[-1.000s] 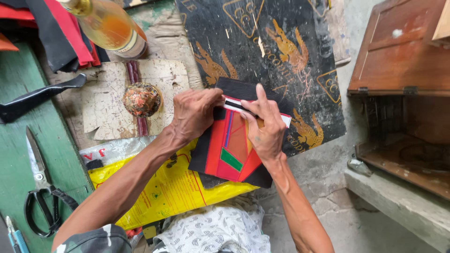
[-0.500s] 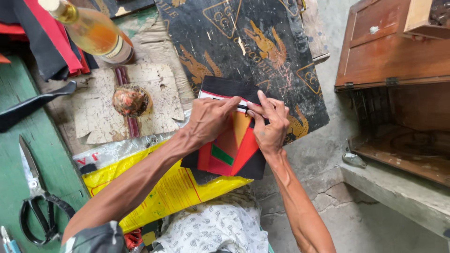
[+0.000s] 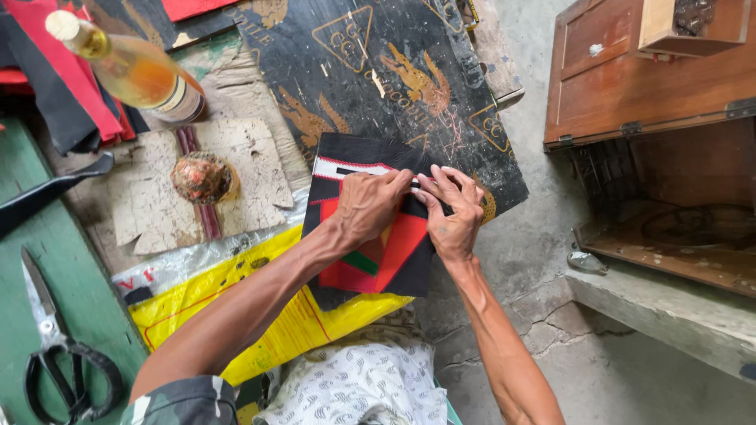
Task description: The person aligns a black zipper along the top edge of a colorful patchwork pouch, presses the zipper tape against the edge, and folds the fabric over it. They pick up a knife to trim a small piece, apply glue from a red bottle, and press the seam to secure the zipper onto the pouch.
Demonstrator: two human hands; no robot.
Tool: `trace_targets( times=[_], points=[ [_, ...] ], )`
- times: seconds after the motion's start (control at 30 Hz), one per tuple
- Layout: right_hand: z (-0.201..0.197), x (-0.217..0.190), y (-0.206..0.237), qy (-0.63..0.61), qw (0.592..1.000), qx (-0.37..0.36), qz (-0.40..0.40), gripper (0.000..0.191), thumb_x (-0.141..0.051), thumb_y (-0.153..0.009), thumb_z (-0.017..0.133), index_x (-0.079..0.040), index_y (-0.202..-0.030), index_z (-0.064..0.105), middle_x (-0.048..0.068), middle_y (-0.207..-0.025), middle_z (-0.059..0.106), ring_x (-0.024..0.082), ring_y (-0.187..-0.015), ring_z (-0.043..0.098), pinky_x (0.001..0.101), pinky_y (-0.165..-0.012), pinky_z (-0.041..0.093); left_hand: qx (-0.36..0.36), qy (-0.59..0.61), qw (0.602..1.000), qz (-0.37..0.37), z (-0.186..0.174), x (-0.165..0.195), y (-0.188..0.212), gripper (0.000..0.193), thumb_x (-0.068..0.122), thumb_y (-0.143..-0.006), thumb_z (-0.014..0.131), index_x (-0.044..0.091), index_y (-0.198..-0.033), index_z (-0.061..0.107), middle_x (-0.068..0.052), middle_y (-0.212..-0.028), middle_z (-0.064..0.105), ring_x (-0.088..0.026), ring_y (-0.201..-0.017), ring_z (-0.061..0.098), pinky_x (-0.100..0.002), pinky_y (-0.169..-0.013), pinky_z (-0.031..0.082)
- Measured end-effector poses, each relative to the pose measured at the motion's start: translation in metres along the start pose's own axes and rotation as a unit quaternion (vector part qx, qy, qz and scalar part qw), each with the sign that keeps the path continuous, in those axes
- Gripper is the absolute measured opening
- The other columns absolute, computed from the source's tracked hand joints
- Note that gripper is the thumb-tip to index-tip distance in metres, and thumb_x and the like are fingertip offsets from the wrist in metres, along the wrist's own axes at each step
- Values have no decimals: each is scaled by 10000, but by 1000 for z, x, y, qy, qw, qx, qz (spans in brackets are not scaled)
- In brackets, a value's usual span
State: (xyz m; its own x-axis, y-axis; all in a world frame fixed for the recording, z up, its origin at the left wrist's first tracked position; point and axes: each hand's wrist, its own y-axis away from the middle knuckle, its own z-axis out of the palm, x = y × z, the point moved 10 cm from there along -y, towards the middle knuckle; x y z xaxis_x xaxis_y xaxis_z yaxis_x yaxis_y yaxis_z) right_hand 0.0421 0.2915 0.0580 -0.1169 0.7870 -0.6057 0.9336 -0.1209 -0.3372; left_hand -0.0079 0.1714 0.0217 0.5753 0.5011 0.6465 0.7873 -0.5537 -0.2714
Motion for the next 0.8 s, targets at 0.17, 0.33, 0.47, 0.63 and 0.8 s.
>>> trace_targets(
  times=[0.17,0.33,0.47,0.63,0.8],
  points=[
    [-6,0,1,-46,999,-13,17,413,-69,-869,811,-56,-1272,724,41,-1112,801,225,-1217,606,376,-1080,410,45,72,996,13,-38,-2,0,277,66,-803,654,114,-1072,608,-80,-853,695,-314,-754,706,-419,-601,534],
    [-19,23,-3,-105,984,-10,144,559,-105,-844,803,-73,-1371,618,89,-1217,682,253,-1065,571,368,-981,465,155,7,979,-133,-124,-50,36,364,76,-850,778,35,-1189,651,-134,-934,626,-323,-837,650,-432,-715,531],
    [-7,-2,-16,76,996,-38,-9,426,-36,-756,859,-12,-1146,691,179,-1106,644,292,-1048,552,394,-918,466,107,70,962,-241,-119,-79,50,331,154,-862,853,9,-1074,646,-180,-1004,537,-289,-874,592,-442,-758,515],
    [18,46,-15,-320,921,-124,184,290,13,-929,765,-7,-1132,560,81,-1021,710,137,-895,687,285,-795,583,90,257,930,-246,-98,-97,44,298,92,-809,854,17,-978,620,-74,-897,653,-171,-799,640,-330,-712,556],
    [24,37,-4,-399,857,-225,236,684,103,-789,765,-11,-1358,404,157,-1035,734,171,-912,736,298,-798,635,29,435,862,-259,-77,-105,43,343,-33,-778,841,40,-953,554,-19,-835,669,-76,-762,646,-225,-665,565]
  ],
)
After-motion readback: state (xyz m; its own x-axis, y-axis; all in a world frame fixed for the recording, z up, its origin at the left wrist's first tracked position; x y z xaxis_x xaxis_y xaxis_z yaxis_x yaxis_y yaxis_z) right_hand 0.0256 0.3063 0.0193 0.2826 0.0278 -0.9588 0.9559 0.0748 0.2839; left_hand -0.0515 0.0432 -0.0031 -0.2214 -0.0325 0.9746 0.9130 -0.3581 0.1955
